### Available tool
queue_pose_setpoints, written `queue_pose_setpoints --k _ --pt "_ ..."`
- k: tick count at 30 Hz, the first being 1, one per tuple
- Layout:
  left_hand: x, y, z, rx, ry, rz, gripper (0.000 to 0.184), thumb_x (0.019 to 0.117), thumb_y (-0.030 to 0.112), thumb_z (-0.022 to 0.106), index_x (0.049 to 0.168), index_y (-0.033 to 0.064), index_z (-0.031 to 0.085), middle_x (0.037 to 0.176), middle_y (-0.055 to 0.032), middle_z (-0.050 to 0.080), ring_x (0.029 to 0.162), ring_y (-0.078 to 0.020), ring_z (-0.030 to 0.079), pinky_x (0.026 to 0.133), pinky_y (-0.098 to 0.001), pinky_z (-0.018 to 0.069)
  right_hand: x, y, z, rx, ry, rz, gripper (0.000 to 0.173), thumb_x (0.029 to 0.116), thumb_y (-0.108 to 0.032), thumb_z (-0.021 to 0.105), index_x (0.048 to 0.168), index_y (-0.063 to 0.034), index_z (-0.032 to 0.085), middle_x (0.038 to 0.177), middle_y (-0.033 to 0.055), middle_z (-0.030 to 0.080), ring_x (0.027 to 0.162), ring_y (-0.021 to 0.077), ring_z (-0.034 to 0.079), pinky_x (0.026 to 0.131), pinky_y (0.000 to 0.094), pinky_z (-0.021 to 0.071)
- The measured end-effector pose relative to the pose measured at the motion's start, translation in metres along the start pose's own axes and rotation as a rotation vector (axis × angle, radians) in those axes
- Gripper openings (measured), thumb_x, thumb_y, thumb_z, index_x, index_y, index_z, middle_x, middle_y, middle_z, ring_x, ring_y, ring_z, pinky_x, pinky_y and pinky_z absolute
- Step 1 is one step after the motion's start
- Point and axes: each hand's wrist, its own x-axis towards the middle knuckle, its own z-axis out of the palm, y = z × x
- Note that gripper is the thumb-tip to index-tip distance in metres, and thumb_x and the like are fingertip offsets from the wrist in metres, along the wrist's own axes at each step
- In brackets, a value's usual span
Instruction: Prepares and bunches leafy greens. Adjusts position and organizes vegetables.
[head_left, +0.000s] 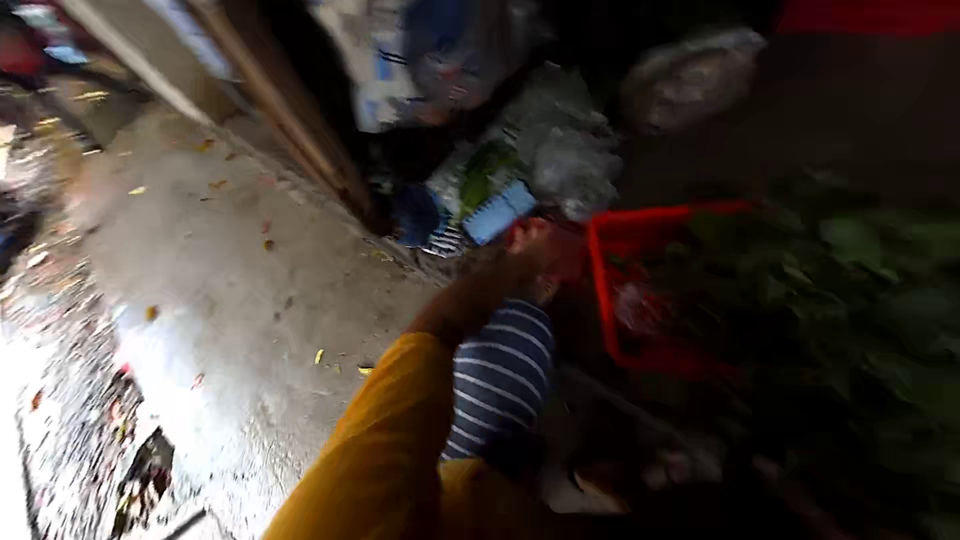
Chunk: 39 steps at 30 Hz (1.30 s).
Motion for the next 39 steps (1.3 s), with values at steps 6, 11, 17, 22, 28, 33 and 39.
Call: queue_pose_setpoints --k 6,11,17,22,28,33,39 --pt "0.034 -0.027 0.018 0.031 -0.061 -0.004 0.049 0.0939 0.013 0.07 0.134 -0.0122 0.056 0.142 -0.032 0.053 0.138 -0.0454 0.047 0.115 -0.0605 0.036 0.016 0.033 -0.008 -0.108 0.187 0.087 0.046 0.0854 -0.004 0.072 0.127 -0.0032 0.052 0.099 -0.005 0.07 0.085 0.0045 0.07 0.079 0.0269 0.0625" --pt "0.043 -0.067 0.005 -0.773 0.143 0.04 0.027 0.103 0.012 0.048 0.121 -0.0052 0.06 0.104 -0.0154 0.066 0.09 -0.0196 0.064 0.083 -0.0422 0.0554 0.022 0.045 -0.013 0.023 0.173 -0.007 0.051 0.0751 -0.008 0.079 0.119 -0.0095 0.054 0.095 -0.0067 0.071 0.082 0.008 0.071 0.075 0.0292 0.0636" --pt "0.031 -0.071 -0.012 -0.854 0.087 -0.001 0.025 0.1 0.008 0.054 0.123 -0.0024 0.057 0.099 -0.0113 0.066 0.082 -0.0165 0.065 0.077 -0.0377 0.0576 0.019 0.041 -0.011 0.023 0.162 -0.02 0.051 0.0749 -0.008 0.079 0.119 -0.0078 0.054 0.096 -0.0057 0.071 0.087 0.0074 0.071 0.08 0.0298 0.0634" --pt "0.027 -0.04 -0.015 -0.854 0.041 0.104 0.036 0.0993 0.008 0.059 0.133 -0.002 0.052 0.116 -0.0136 0.063 0.096 -0.0168 0.063 0.086 -0.0357 0.0556 0.02 0.046 -0.015 0.053 0.148 -0.011 0.052 0.0747 -0.005 0.078 0.121 -0.0053 0.055 0.097 -0.0007 0.072 0.086 0.0119 0.073 0.078 0.0329 0.0643" --pt "0.039 0.007 -0.019 -0.693 -0.156 0.218 0.048 0.1045 0.029 0.055 0.145 0.0036 0.049 0.133 -0.0186 0.062 0.116 -0.0247 0.064 0.099 -0.0428 0.0539 0.021 0.055 -0.023 -0.02 0.16 -0.011 0.055 0.0753 -0.006 0.08 0.124 -0.0034 0.053 0.098 0.002 0.071 0.083 0.0146 0.072 0.075 0.0347 0.0648" --pt "0.039 0.028 -0.04 -0.615 -0.324 0.139 0.059 0.1095 0.048 0.028 0.144 0.0077 0.053 0.135 -0.0136 0.063 0.119 -0.0221 0.061 0.099 -0.0425 0.0481 0.024 0.062 -0.031 -0.106 0.151 -0.035 0.054 0.0754 -0.006 0.078 0.124 -0.0056 0.055 0.101 0.0004 0.071 0.086 0.0131 0.072 0.078 0.0347 0.0642" --pt "0.05 0.013 -0.034 -0.456 -0.302 0.294 0.032 0.1026 0.011 0.047 0.13 0.0008 0.06 0.123 -0.0173 0.065 0.113 -0.0243 0.061 0.099 -0.0453 0.0494 0.026 0.064 -0.033 -0.189 0.171 -0.027 0.055 0.0758 -0.007 0.078 0.125 -0.0067 0.054 0.101 -0.0019 0.07 0.085 0.0099 0.071 0.078 0.032 0.0638"
